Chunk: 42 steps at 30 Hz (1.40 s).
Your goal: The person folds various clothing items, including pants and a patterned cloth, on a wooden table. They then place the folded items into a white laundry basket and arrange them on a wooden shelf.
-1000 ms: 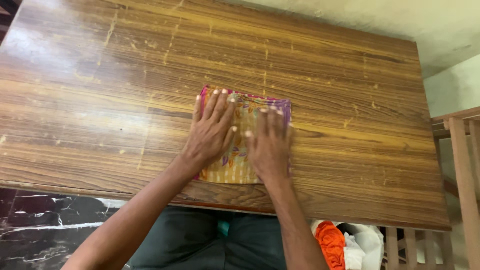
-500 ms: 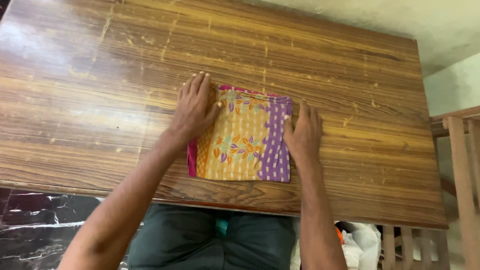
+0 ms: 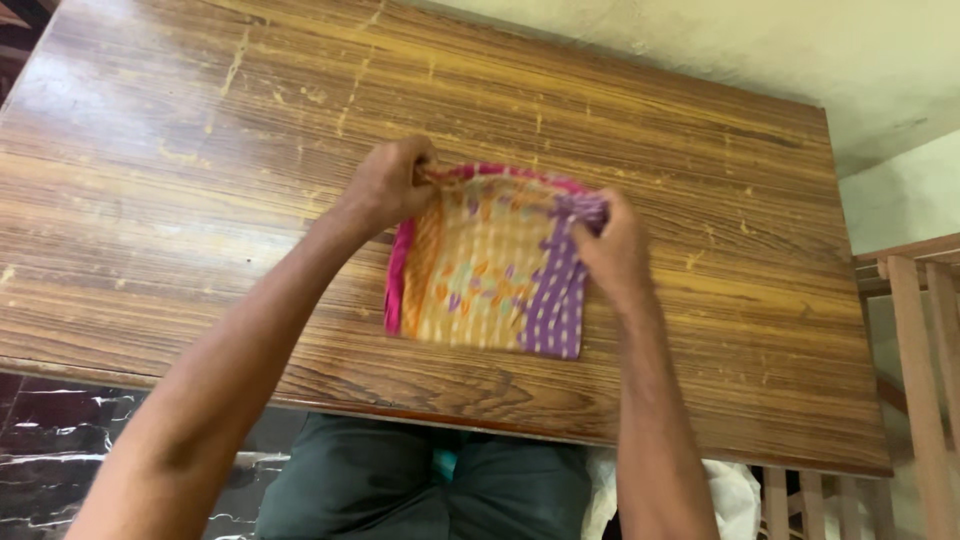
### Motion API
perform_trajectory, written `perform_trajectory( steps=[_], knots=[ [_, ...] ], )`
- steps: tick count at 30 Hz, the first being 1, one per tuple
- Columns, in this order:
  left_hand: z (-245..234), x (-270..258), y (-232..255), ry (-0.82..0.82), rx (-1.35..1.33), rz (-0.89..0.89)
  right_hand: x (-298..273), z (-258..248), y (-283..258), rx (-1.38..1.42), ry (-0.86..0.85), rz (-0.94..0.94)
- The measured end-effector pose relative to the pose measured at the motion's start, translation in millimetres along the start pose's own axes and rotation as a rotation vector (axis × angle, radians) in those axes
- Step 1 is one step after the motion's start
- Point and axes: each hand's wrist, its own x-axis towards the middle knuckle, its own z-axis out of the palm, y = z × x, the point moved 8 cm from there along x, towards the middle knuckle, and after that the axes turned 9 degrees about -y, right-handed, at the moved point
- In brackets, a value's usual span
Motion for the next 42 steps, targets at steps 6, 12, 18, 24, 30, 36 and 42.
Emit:
perform_trajectory(
  steps=[6, 12, 18, 24, 30, 36, 42],
  knots=[
    [-69, -60, 73, 0.190, -0.244, 0.359, -88, -70, -62, 0.124, 0.245, -0.399],
    [-38, -144, 101, 0.109, 0.024, 0.505, -154, -17, -39, -0.099, 0.114, -0.348],
    [5, -190, 81, 0.081, 0.094, 0.565, -169, 42, -1, -0.267, -0.055, -0.353],
    [11, -172, 23, 0.056, -0.291, 0.114, -156, 30, 34, -0.005, -0.019, -0.079],
    [27, -92, -5, 0.196, -0.429, -0.135, -95, 21, 54, 0.292, 0.185, 0.003],
    [25, -65, 10, 0.318, -0.346, 0.106, -83, 22, 58, 0.073, 0.358, 0.015],
    [31, -59, -8, 0.315, -0.317, 0.031, -88, 20, 46, 0.128, 0.401, -0.073]
  ],
)
